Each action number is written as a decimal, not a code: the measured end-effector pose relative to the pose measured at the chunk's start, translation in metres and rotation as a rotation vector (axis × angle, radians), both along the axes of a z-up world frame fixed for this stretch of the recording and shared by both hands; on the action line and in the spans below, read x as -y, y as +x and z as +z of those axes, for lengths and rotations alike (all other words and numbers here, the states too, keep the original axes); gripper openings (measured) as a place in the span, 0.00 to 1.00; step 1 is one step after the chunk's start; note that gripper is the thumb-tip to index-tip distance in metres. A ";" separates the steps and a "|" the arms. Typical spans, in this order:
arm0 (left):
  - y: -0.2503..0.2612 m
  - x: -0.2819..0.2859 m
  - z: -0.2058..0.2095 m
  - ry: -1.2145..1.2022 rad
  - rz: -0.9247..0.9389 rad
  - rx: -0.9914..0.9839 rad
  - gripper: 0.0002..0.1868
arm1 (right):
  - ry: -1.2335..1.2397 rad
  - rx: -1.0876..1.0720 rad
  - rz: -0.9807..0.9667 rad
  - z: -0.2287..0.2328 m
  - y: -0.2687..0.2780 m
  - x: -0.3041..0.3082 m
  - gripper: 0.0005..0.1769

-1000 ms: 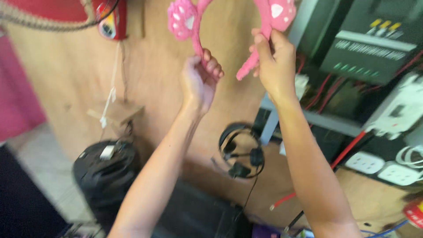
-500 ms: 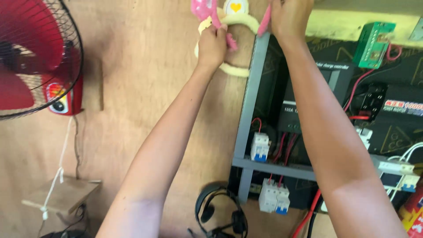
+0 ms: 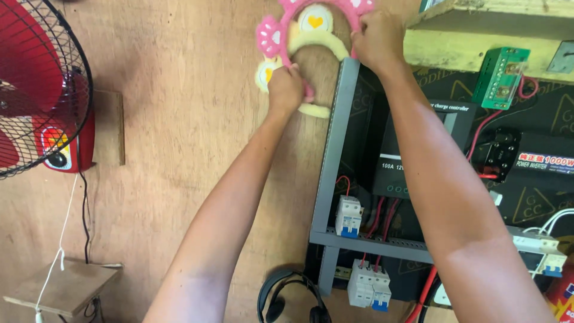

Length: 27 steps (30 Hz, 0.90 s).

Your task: Clean the desk using a handheld vacuum cleaner and organize items like headbands.

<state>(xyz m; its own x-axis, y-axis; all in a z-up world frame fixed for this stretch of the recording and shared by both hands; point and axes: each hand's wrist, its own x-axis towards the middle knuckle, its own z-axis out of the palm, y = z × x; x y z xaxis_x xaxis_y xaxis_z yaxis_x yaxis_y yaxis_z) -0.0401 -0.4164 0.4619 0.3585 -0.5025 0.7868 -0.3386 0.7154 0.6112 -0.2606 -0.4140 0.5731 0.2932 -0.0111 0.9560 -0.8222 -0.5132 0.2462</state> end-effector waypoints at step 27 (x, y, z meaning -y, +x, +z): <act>-0.026 -0.231 -0.203 0.193 0.224 -0.034 0.15 | 0.415 0.363 0.504 -0.316 0.063 -0.262 0.29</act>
